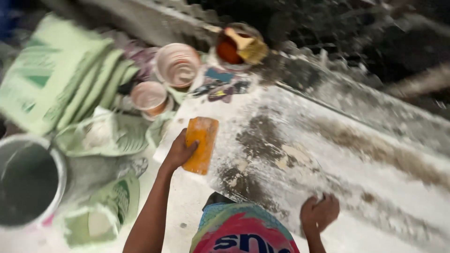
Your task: Scraping plaster residue and dust from a workshop workbench using a hand tool.
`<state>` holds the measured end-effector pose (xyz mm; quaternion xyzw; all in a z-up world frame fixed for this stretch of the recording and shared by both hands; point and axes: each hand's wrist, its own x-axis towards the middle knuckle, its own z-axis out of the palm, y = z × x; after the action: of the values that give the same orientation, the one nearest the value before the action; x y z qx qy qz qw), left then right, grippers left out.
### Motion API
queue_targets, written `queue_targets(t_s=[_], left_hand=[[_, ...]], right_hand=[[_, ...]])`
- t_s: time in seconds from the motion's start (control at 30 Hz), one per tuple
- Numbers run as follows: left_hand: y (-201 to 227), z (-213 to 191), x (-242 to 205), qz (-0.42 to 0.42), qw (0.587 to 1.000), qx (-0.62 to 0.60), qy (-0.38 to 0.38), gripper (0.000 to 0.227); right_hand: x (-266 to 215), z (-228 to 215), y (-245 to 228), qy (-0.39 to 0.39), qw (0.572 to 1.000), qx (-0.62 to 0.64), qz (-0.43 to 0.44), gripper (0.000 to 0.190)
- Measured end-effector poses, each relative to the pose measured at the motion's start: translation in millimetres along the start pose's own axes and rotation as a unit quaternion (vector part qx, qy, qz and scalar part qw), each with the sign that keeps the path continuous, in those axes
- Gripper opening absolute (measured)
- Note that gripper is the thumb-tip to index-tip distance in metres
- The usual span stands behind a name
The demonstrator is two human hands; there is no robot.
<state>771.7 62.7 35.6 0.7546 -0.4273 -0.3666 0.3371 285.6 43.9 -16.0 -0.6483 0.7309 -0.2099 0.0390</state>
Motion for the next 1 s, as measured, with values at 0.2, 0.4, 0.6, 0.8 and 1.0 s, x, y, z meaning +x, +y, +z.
queue_targets(t_s=[0.2,0.4,0.6,0.8,1.0], left_hand=[[-56.3,119.0,-36.0,-0.02,0.998,0.058,0.013,0.059],[8.2,156.9,-70.1,-0.023,0.997,0.043,0.056,0.061],[-13.5,127.0,-108.3,-0.005,0.989,-0.003,0.145,0.051],[-56.9,88.8,-119.1,-0.081,0.973,0.002,0.214,0.057],[-3.6,213.8,-114.3,-0.047,0.982,-0.104,0.148,0.07]], right_hand=[[-6.5,6.8,18.5,0.086,0.98,0.076,-0.16,0.045],[1.3,19.7,44.7,-0.084,0.953,0.165,-0.241,0.043],[8.3,40.9,54.6,-0.111,0.913,0.279,-0.275,0.056],[7.3,75.2,73.3,-0.001,0.882,0.251,-0.399,0.045],[34.1,94.4,72.5,-0.112,0.901,0.261,-0.328,0.058]])
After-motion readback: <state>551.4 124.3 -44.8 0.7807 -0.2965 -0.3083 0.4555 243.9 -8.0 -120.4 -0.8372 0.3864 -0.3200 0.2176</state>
